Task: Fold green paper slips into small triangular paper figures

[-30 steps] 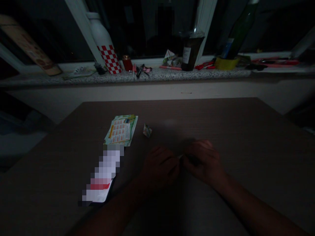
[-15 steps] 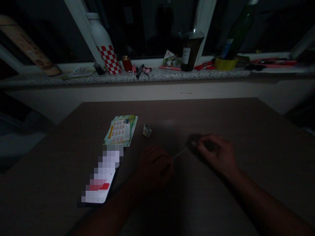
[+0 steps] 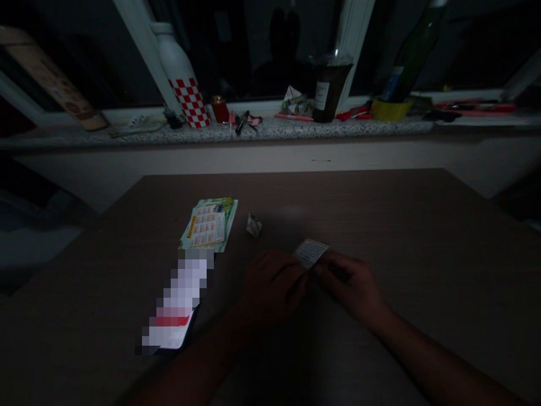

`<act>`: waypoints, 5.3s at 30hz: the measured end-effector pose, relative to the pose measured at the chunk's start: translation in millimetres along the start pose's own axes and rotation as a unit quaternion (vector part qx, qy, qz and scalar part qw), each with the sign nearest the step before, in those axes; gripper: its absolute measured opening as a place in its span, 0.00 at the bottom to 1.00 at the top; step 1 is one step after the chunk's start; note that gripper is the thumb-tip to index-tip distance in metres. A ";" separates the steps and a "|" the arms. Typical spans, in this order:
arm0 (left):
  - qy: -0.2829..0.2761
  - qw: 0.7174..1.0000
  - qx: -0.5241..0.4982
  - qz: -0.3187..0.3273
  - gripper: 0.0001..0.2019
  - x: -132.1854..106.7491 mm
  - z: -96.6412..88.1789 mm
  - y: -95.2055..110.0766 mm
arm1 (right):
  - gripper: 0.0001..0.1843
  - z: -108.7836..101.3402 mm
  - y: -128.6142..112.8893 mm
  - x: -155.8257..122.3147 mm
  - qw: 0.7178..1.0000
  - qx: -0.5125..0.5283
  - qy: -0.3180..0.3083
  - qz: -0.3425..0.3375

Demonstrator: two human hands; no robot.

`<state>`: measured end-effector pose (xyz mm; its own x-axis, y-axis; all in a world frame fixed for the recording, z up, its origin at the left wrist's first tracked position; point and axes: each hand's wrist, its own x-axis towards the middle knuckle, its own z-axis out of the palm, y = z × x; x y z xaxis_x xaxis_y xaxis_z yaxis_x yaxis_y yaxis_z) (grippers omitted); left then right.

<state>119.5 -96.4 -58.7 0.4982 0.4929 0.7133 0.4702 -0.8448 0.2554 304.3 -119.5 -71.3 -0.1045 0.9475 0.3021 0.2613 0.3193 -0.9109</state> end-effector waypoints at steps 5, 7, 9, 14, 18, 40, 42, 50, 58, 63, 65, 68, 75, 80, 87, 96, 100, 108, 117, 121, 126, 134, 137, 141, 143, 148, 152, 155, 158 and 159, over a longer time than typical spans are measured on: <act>0.017 0.999 -0.035 -0.023 0.06 1.6 -6.1 -2.8 | 0.21 -8.5 14.0 0.6 0.992 -0.060 0.114 -0.003; 0.005 0.998 -0.058 -0.036 0.06 2.7 -8.8 -3.0 | 0.19 -11.6 12.3 2.3 0.990 -0.083 0.108 -0.038; -0.022 0.992 -0.089 -0.083 0.06 3.0 -11.1 -3.0 | 0.11 -14.2 8.7 3.9 0.991 -0.076 0.087 -0.069; -0.018 0.925 -0.216 -0.311 0.06 1.8 -10.6 -5.8 | 0.06 -17.5 5.9 4.4 0.999 0.013 0.009 0.032; -0.008 0.847 -0.300 -0.438 0.08 2.8 -5.1 -10.4 | 0.08 -18.8 7.6 4.3 0.984 0.127 -0.055 0.113; -0.133 0.980 -0.005 -0.148 0.31 -8.1 1.6 5.6 | 0.13 -15.9 7.7 8.0 0.968 0.170 -0.029 0.183; -0.140 0.976 -0.021 -0.166 0.32 -9.3 3.2 5.8 | 0.13 -15.7 6.5 8.4 0.969 0.167 -0.028 0.183; -0.152 0.945 -0.124 -0.260 0.29 -7.8 6.3 6.4 | 0.13 -15.4 11.8 7.5 0.966 0.170 -0.013 0.195; -0.157 0.938 -0.131 -0.278 0.27 -5.9 3.7 8.9 | 0.15 -14.1 11.1 7.8 0.969 0.152 -0.012 0.193; -0.157 0.939 -0.130 -0.277 0.28 -7.8 4.4 8.6 | 0.15 -15.6 12.2 7.0 0.968 0.164 -0.026 0.189; -0.156 0.938 -0.138 -0.278 0.30 -8.0 4.4 8.7 | 0.15 -16.2 11.6 6.7 0.970 0.165 -0.037 0.176; -0.155 0.931 -0.161 -0.290 0.32 -6.9 3.3 9.5 | 0.15 -16.2 10.5 6.2 0.970 0.179 -0.059 0.155; -0.159 0.896 -0.256 -0.326 0.26 -6.8 1.2 10.3 | 0.16 -14.2 12.2 2.1 0.976 0.181 -0.080 0.091; -0.083 0.800 -0.387 -0.451 0.16 -4.6 5.5 6.9 | 0.13 -11.7 12.0 -0.6 0.984 0.145 -0.075 0.074; 0.022 0.648 -0.498 -0.575 0.06 1.2 11.4 1.0 | 0.09 -11.8 13.7 0.6 1.000 -0.002 -0.003 -0.020; 0.025 0.555 -0.594 -0.581 0.11 3.8 9.4 1.4 | 0.30 -14.3 11.8 1.7 0.988 -0.071 -0.066 -0.123; 0.013 0.530 -0.617 -0.582 0.11 3.9 11.0 3.4 | 0.33 -13.0 12.2 0.2 0.985 -0.082 -0.082 -0.124; 0.009 0.494 -0.625 -0.604 0.08 1.1 14.1 4.7 | 0.28 -14.1 7.8 0.2 0.984 -0.084 -0.076 -0.139; -0.029 0.552 -0.632 -0.543 0.16 6.2 9.0 5.6 | 0.20 -19.3 9.4 -0.2 0.988 -0.061 -0.050 -0.136; 0.005 0.689 -0.542 -0.481 0.20 1.9 4.5 -1.7 | 0.15 -20.7 6.4 0.5 0.990 -0.034 -0.040 -0.133; -0.091 0.817 -0.446 -0.355 0.27 -2.5 -8.8 -4.3 | 0.09 -18.5 3.3 1.7 0.989 -0.028 -0.039 -0.142; -0.156 0.830 -0.403 -0.353 0.25 -3.0 -8.7 2.5 | 0.06 -15.6 2.3 0.9 0.989 -0.012 -0.071 -0.129; -0.152 0.823 -0.398 -0.376 0.22 -3.2 -6.8 2.6 | 0.05 -14.9 0.1 1.2 0.989 -0.009 -0.076 -0.126; -0.150 0.821 -0.393 -0.386 0.19 -2.6 -5.6 2.3 | 0.05 -13.8 -0.9 1.0 0.990 0.005 -0.047 -0.132; -0.150 0.821 -0.398 -0.382 0.18 -3.0 -5.1 2.4 | 0.04 -13.3 -0.5 -0.1 0.991 0.007 -0.033 -0.126; -0.157 0.847 -0.362 -0.356 0.15 -4.3 -4.5 3.9 | 0.11 -12.4 -1.5 -4.8 0.997 -0.010 -0.023 -0.069; -0.180 0.870 -0.317 -0.331 0.11 -0.8 -5.4 6.2 | 0.15 -11.1 -2.8 -6.5 0.998 0.026 -0.035 -0.036; -0.167 0.894 -0.276 -0.312 0.08 1.5 -5.4 6.9 | 0.18 -9.9 -2.4 -5.9 0.998 0.064 -0.021 -0.015; -0.122 0.914 -0.262 -0.285 0.05 0.9 -4.3 6.1 | 0.19 -9.0 -1.3 -4.6 0.994 0.109 -0.015 0.003; -0.104 0.918 -0.260 -0.281 0.04 0.2 -3.9 5.7 | 0.19 -8.9 -0.7 -4.1 0.993 0.120 -0.015 0.008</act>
<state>119.4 -101.9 -54.6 0.4373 0.8650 0.2462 0.3119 -0.4026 0.8606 313.1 -123.5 -69.3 -0.1327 0.9501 0.2822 0.0266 0.2880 -0.9573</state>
